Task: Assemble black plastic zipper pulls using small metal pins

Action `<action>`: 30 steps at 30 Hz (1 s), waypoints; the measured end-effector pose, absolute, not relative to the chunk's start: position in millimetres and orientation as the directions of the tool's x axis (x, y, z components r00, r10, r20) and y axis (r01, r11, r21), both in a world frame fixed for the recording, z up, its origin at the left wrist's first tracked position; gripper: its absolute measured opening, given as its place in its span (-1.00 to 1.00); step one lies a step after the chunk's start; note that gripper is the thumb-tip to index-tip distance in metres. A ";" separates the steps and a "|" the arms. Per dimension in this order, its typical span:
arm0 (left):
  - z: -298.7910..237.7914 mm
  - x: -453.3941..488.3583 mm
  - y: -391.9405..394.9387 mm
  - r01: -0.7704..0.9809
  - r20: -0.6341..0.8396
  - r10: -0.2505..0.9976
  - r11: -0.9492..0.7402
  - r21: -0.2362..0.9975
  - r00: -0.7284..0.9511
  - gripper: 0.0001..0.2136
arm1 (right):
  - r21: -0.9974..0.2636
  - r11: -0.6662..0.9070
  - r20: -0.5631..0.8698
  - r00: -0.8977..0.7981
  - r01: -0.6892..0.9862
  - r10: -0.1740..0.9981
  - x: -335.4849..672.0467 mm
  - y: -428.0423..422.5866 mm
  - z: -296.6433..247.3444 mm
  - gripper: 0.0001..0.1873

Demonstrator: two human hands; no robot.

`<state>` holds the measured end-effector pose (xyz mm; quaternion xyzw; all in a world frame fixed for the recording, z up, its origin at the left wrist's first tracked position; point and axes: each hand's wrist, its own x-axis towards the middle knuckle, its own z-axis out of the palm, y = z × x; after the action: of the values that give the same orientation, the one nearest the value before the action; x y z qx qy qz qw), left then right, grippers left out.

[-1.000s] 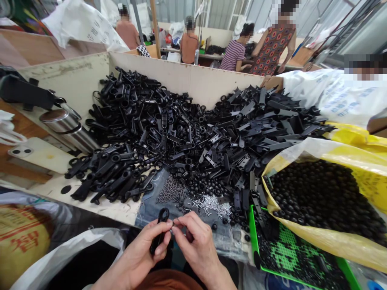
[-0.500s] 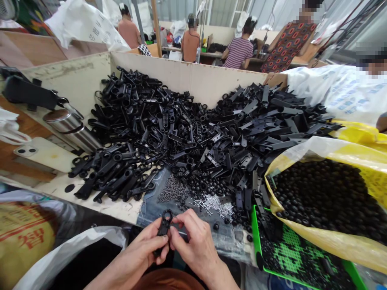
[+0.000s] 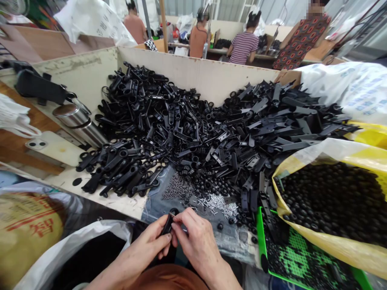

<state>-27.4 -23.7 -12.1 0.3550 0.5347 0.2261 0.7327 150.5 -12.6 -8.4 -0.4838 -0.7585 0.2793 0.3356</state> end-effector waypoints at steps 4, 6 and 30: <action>-12.9 -29.2 -22.8 0.110 -0.611 0.724 0.612 0.783 0.320 -0.57 | -0.799 0.320 0.181 -0.303 0.509 0.936 148.2 -16.7 -8.4 -0.79; -10.1 -29.1 -22.4 0.111 -0.609 0.724 0.610 0.785 0.324 -0.62 | -0.809 0.321 0.189 -0.300 0.492 0.935 146.7 -18.8 -7.8 -0.77; -33.9 -39.0 -17.7 0.262 -0.432 0.863 0.368 0.892 0.261 -0.61 | -0.631 0.349 0.072 -0.396 0.693 0.916 168.5 -27.9 2.2 -0.60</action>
<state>-39.0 -17.7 -33.9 0.5057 0.5561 0.2458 0.6121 168.5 -27.9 2.2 -0.5068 -0.7934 0.2616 0.2127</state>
